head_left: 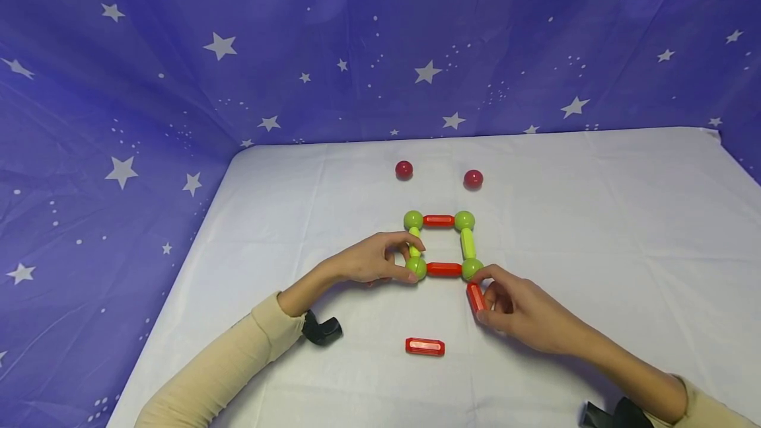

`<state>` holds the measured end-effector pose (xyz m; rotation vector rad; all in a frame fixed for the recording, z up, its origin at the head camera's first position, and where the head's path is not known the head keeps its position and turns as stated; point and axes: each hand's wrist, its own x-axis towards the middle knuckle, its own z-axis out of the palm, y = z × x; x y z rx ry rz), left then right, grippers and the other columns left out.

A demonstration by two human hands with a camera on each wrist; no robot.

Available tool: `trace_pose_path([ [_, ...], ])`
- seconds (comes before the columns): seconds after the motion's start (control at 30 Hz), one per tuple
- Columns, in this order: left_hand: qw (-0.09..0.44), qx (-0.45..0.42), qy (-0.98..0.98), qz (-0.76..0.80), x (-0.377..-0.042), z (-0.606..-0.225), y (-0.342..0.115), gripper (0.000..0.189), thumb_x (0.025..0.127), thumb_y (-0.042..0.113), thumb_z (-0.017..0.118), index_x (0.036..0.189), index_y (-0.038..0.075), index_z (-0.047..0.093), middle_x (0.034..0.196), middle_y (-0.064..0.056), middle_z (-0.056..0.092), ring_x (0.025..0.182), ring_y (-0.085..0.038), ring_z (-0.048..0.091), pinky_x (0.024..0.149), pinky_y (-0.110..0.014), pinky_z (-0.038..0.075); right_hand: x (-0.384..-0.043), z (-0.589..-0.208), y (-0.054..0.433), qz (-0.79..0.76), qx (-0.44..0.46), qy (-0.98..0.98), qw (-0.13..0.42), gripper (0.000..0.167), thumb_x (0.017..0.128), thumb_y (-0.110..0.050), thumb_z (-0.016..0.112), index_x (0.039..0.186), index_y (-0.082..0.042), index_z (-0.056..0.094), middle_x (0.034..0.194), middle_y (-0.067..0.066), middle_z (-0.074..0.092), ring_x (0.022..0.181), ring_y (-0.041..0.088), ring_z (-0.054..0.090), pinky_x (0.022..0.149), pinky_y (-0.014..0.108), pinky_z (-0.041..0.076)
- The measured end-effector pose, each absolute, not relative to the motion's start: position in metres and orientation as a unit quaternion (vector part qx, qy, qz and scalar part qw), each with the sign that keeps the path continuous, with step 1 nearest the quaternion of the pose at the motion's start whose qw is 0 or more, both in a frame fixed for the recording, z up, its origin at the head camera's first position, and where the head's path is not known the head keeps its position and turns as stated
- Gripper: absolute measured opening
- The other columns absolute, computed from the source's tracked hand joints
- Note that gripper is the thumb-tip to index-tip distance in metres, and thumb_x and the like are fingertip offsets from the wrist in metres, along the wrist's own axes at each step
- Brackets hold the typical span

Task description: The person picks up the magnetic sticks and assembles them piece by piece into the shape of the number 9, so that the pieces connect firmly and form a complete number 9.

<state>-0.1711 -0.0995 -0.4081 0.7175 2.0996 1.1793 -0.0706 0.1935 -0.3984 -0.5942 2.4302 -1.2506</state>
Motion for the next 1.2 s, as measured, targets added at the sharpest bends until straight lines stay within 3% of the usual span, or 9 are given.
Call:
trace_pose_path([
  [0.3, 0.308, 0.274, 0.794, 0.446, -0.1711, -0.4082, -0.0999, 0.047, 0.083, 0.018, 0.081, 0.125, 0.019, 0.060, 0.105, -0.004, 0.059, 0.049, -0.013, 0.044, 0.044, -0.025, 0.036, -0.0704, -0.3987, 0.1939, -0.441, -0.210, 0.857, 0.166, 0.041, 0.088, -0.011, 0.073, 0.124, -0.012, 0.055, 0.079, -0.003, 0.058, 0.064, 0.011, 0.052, 0.056, 0.025, 0.044],
  [1.2, 0.308, 0.274, 0.794, 0.446, -0.1706, -0.4079, -0.1005, 0.047, 0.083, 0.019, 0.081, 0.125, 0.020, 0.060, 0.106, -0.004, 0.058, 0.051, -0.013, 0.044, 0.045, -0.025, 0.036, -0.0711, -0.4010, 0.1936, -0.431, -0.217, 0.861, 0.160, 0.043, 0.088, -0.024, 0.077, 0.124, -0.012, 0.058, 0.079, -0.005, 0.056, 0.066, 0.010, 0.051, 0.056, 0.024, 0.043],
])
